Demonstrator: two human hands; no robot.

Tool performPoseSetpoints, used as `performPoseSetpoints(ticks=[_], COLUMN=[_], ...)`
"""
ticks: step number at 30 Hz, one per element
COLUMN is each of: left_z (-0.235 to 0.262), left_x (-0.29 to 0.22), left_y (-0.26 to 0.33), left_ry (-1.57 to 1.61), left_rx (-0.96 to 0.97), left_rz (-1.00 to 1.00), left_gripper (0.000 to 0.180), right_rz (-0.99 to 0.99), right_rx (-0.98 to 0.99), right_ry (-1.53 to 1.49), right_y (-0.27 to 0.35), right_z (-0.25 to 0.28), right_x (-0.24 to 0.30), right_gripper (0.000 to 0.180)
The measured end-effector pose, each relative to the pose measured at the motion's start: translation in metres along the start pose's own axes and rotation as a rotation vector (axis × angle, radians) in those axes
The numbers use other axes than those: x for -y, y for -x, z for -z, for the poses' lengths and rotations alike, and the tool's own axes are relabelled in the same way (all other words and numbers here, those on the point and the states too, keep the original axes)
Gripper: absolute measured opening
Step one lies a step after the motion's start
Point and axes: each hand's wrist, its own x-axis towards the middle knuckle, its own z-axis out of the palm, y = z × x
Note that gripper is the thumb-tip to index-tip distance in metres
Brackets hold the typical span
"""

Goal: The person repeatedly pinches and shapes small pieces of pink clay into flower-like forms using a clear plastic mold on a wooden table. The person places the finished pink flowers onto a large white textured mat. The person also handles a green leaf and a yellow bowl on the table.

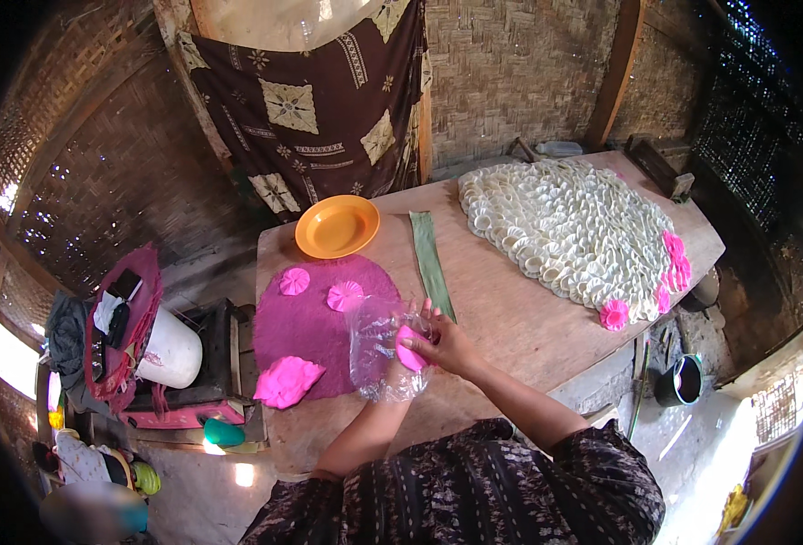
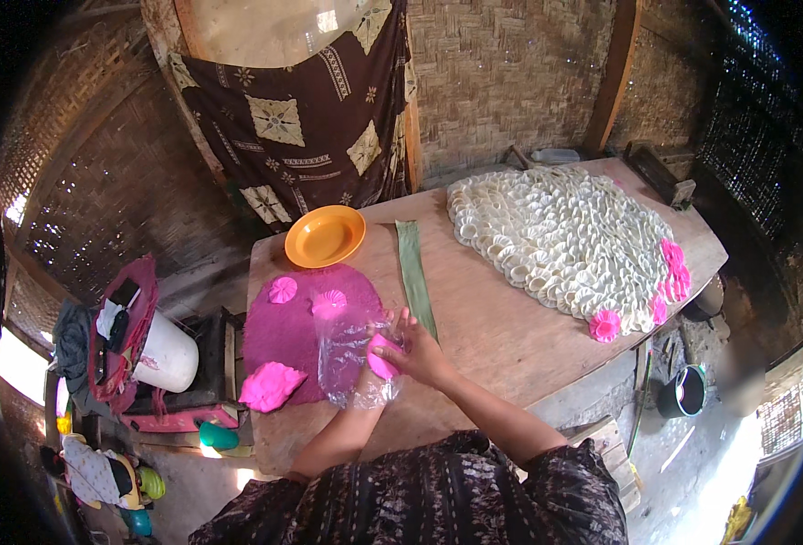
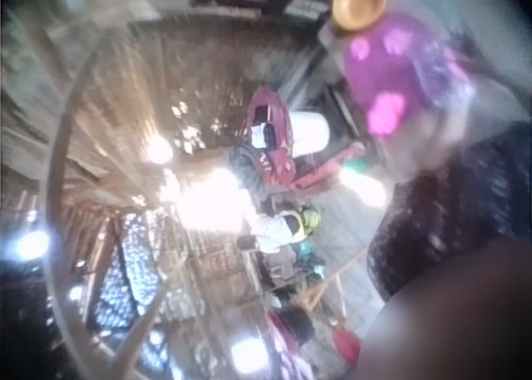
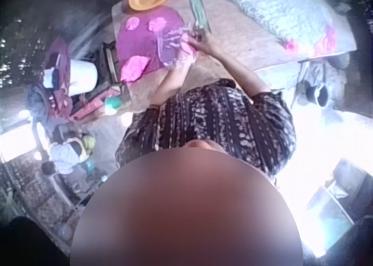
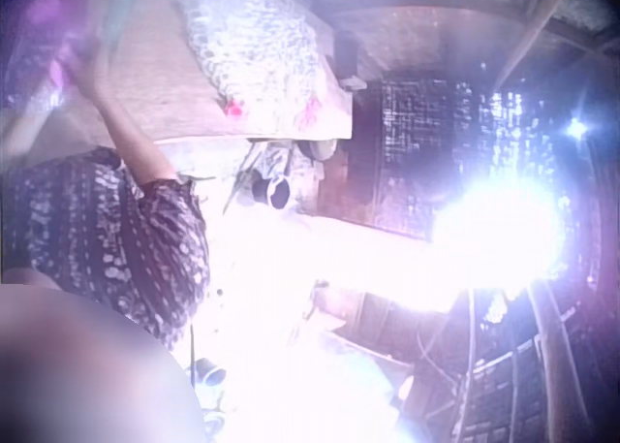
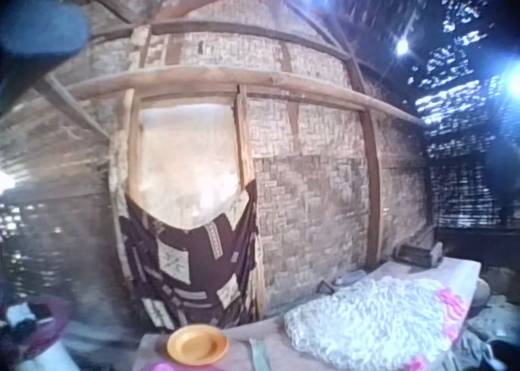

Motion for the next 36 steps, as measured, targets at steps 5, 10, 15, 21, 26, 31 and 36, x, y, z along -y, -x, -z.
performPoseSetpoints(ticks=[5, 10, 15, 21, 26, 31, 36], left_z=[-0.003, -0.026, -0.038, -0.024, -0.017, -0.021, -0.024], left_x=[0.015, 0.025, 0.065, 0.072, 0.069, 0.067, 0.070], left_y=[0.006, 0.019, 0.050, 0.059, 0.061, 0.057, 0.051], left_ry=[-1.090, -1.576, -2.726, -3.038, -3.077, -3.069, -3.053], left_rx=[-0.548, -0.290, 0.016, 0.238, 0.317, 0.353, 0.357], left_rz=[-0.516, -0.186, 0.205, 0.215, 0.157, 0.191, 0.185], left_gripper=[0.056, 0.057, 0.041, 0.042, 0.043, 0.041, 0.040], right_rz=[-0.044, -0.135, -0.328, 0.323, 0.253, 0.188, 0.168], right_rx=[0.239, 0.312, 0.287, 0.265, 0.447, 0.356, 0.344], right_ry=[0.030, -0.024, 0.185, 0.838, 1.051, 1.038, 1.026], right_y=[-0.004, -0.029, -0.079, -0.066, -0.070, -0.103, -0.162], right_z=[0.017, 0.056, 0.058, 0.050, 0.059, 0.060, 0.062], right_x=[-0.002, -0.004, -0.073, -0.114, -0.096, -0.101, -0.109], right_gripper=[0.059, 0.061, 0.032, 0.081, 0.098, 0.097, 0.092])
